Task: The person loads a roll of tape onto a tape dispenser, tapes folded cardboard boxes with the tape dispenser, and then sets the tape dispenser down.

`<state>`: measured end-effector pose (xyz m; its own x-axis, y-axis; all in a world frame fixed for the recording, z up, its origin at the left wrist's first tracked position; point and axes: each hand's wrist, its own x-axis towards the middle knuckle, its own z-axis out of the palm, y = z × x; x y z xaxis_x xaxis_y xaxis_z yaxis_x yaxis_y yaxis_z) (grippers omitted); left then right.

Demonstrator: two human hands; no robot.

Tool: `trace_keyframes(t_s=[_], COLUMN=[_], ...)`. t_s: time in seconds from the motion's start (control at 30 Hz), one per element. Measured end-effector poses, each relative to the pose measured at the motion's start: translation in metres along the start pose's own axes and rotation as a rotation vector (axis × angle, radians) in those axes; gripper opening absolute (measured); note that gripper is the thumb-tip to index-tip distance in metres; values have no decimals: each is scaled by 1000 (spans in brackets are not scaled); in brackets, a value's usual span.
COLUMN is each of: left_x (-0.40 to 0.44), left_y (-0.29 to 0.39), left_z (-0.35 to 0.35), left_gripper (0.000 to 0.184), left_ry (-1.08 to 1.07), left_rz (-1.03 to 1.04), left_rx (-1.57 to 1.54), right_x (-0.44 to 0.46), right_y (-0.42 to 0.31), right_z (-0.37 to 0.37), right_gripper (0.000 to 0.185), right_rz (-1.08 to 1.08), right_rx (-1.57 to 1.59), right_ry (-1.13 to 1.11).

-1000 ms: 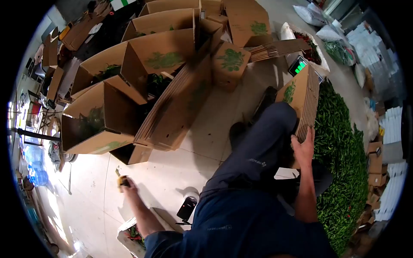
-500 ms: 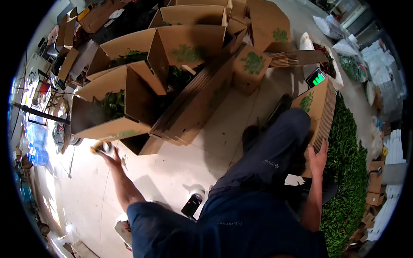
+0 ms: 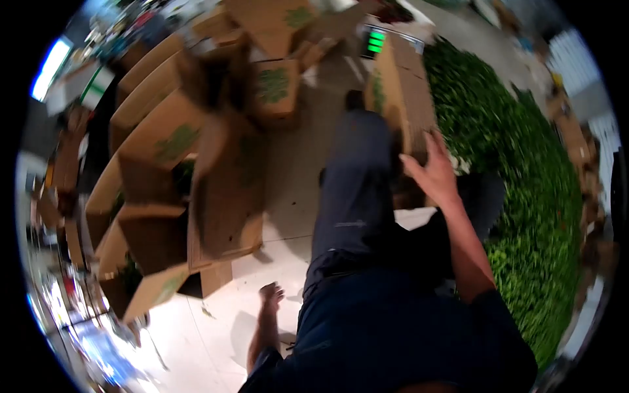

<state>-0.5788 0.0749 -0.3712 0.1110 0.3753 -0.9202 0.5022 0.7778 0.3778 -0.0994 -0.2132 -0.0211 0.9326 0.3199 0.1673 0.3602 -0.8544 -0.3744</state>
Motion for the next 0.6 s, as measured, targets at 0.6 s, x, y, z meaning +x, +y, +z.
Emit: trace_keyframes(t_s=[0.6], left_x=[-177], left_y=[457], left_z=[573], left_gripper=[63], left_ry=[-310], left_rz=[2546], left_rx=[1745], right_x=[-252], right_y=[313], right_z=[-31], right_gripper=[49], right_rz=[995], right_rx=[222], right_ry=[368])
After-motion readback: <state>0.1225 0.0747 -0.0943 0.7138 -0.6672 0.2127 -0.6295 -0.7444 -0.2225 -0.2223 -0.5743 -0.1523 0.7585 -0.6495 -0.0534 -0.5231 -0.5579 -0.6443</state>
